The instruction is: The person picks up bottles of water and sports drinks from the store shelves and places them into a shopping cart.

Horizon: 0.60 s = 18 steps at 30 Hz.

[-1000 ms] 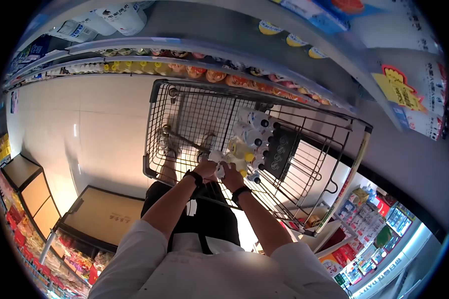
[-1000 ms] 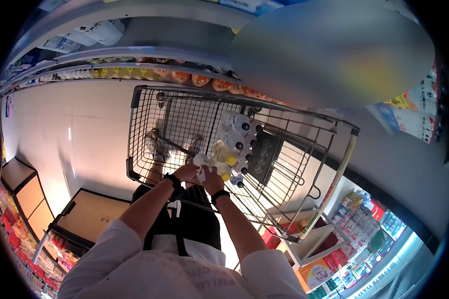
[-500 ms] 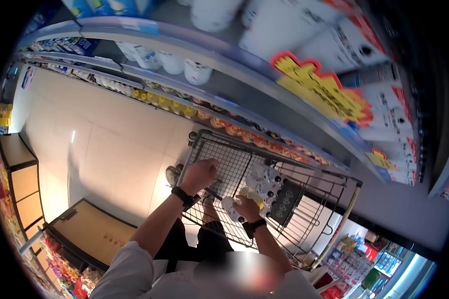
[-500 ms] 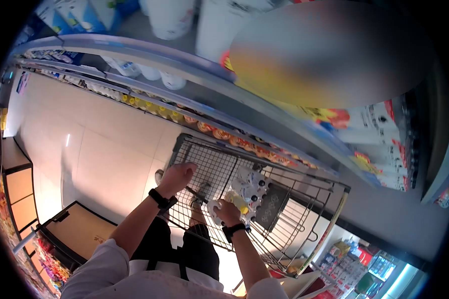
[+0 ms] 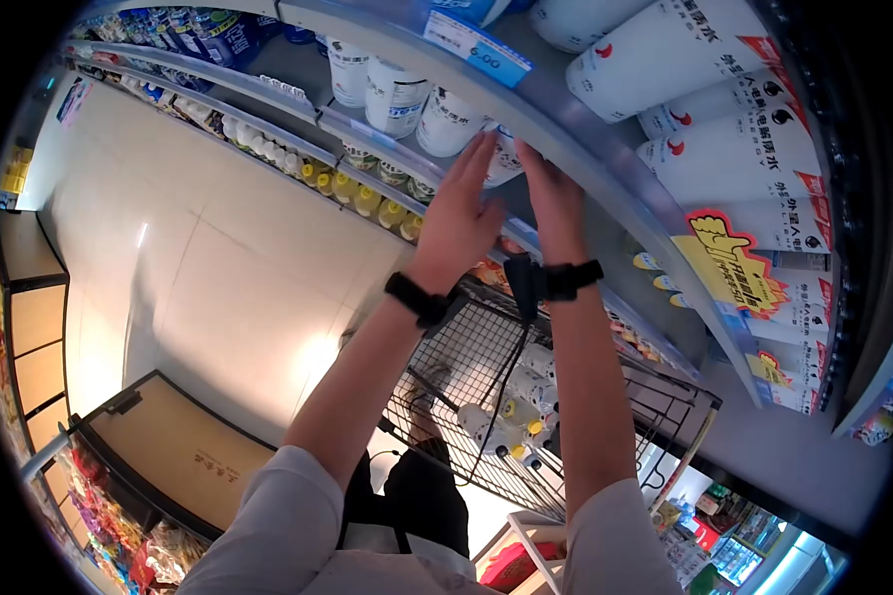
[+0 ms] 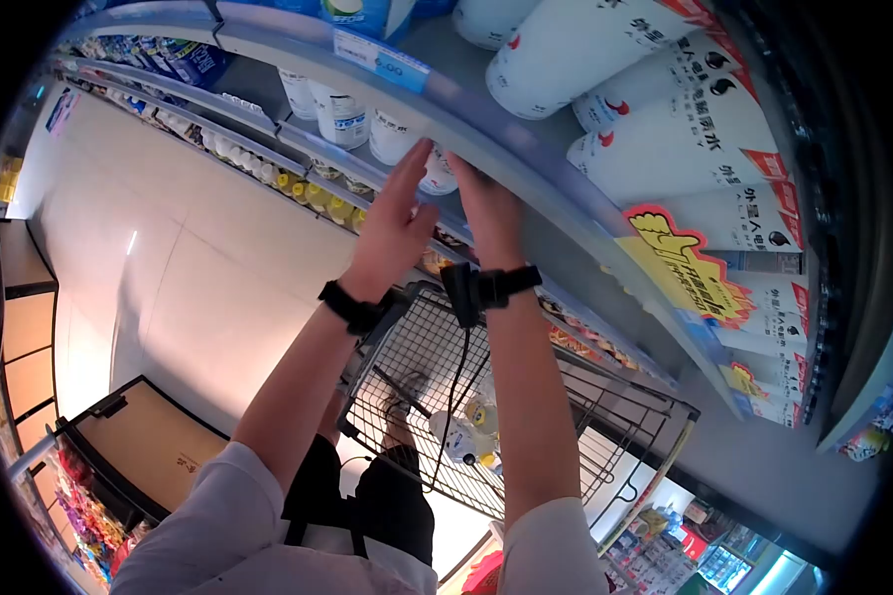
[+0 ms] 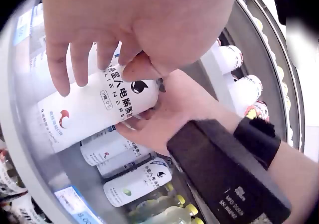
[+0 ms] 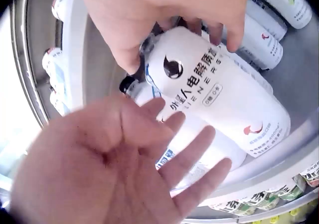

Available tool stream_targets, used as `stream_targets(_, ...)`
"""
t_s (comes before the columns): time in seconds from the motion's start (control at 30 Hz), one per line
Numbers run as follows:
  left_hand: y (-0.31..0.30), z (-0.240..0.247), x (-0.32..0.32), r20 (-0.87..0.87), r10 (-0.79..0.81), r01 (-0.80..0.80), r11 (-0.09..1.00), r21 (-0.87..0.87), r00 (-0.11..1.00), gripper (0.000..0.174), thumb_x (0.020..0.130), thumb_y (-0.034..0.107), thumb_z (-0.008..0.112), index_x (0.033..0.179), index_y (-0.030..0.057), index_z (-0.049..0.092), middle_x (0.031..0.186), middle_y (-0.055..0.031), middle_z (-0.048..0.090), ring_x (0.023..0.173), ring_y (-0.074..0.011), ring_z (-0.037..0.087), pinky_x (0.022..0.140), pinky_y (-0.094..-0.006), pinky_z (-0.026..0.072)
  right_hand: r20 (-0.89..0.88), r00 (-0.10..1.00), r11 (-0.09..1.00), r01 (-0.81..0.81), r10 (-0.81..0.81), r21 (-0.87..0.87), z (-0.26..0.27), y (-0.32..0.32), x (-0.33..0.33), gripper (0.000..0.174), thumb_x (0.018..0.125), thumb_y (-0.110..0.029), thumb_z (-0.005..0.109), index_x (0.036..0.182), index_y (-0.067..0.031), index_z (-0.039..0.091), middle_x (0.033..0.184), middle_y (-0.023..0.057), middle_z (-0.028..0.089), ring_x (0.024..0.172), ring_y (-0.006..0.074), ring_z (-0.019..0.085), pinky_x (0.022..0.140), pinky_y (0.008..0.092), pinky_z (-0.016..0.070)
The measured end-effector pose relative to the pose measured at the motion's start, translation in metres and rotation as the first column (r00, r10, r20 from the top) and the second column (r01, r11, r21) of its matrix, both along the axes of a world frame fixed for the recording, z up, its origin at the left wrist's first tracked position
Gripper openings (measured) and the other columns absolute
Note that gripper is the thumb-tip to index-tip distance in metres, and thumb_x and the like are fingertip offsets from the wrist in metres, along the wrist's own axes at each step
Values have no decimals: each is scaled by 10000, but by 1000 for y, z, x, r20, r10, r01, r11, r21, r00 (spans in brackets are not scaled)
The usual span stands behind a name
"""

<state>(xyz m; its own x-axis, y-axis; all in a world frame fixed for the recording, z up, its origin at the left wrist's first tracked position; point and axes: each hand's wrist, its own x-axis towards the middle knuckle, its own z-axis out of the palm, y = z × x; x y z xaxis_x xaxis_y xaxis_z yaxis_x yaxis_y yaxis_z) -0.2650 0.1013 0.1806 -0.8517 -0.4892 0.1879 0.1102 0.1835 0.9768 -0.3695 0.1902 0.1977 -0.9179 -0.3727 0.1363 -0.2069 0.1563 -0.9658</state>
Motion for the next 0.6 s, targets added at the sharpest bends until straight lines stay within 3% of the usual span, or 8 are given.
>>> stream_targets(0.07, -2, 1, -7, 0, 33, -33, 992, -122, 999, 691, 783, 6, 494, 1458, 36, 350, 1465, -198, 419, 1295, -341, 473, 1020, -372, 428, 15, 1000, 999, 20, -20, 29, 1, -8, -2, 435, 809, -280, 778, 1109, 4, 641, 1136, 117, 657, 1044, 152, 599, 854, 308, 477)
stream_targets(0.1, -2, 0, -4, 3, 35, -35, 993, -114, 999, 691, 783, 6, 494, 1458, 36, 350, 1465, -198, 419, 1295, -341, 473, 1020, -372, 428, 25, 999, 997, 41, -43, 59, 3, -7, -3, 407, 797, -266, 790, 1065, 10, 660, 1102, 120, 668, 1027, 140, 603, 847, 304, 474)
stream_targets(0.17, -3, 1, -4, -12, -58, 56, 994, -97, 998, 704, 759, 26, 512, 1446, 17, 357, 1468, -212, 402, 1321, -383, 415, 1069, -393, 378, -59, 998, 994, 39, -33, 102, 3, 2, -10, 429, 813, -246, 779, 1121, 17, 636, 1144, 106, 650, 1011, 160, 610, 843, 314, 483)
stream_targets(0.23, 2, 5, 4, -12, -61, 60, 994, -96, 998, 703, 745, 14, 510, 1437, 40, 387, 1459, -205, 421, 1289, -381, 455, 1056, -399, 396, 63, 991, 992, 123, -121, -14, 12, 20, 7, 458, 828, -224, 769, 1185, 9, 603, 1175, 101, 630, 1036, 173, 606, 833, 309, 500)
stream_targets(0.37, 15, -1, 12, -35, -184, 178, 977, -119, 982, 699, 734, 23, 519, 1422, 118, 434, 1477, -144, 421, 1197, -386, 522, 992, -414, 459, 240, 958, 987, 141, -156, 78, 19, 64, 22, 504, 847, -226, 750, 1250, -2, 545, 1207, 99, 597, 1096, 193, 587, 865, 334, 524)
stream_targets(0.43, 30, -4, 12, -34, -189, 172, 945, -277, 981, 684, 736, 37, 526, 1410, 127, 449, 1487, -110, 415, 1150, -390, 544, 969, -416, 478, 433, 896, 981, 160, -99, -107, 18, 83, 29, 537, 846, -202, 744, 1281, -7, 499, 1229, 98, 573, 1136, 201, 572, 911, 369, 536)
stream_targets(0.47, 35, -4, 11, -14, -189, 175, 932, -316, 982, 671, 737, 50, 533, 1399, 133, 464, 1488, -99, 415, 1147, -378, 541, 972, -440, 477, 452, 887, 959, 205, -98, -194, 10, 86, 35, 533, 884, -238, 695, 1317, -34, 463, 1262, 86, 550, 1163, 218, 558, 934, 422, 537)
stream_targets(0.6, 55, -7, 12, 42, -200, 200, 895, -398, 979, 653, 743, 73, 545, 1389, 139, 477, 1485, -91, 418, 1209, -365, 504, 1003, -462, 457, 497, 864, 860, 312, -79, -404, -12, 100, 45, 522, 917, -283, 645, 1353, -88, 435, 1282, 79, 541, 1197, 223, 536, 937, 423, 534)
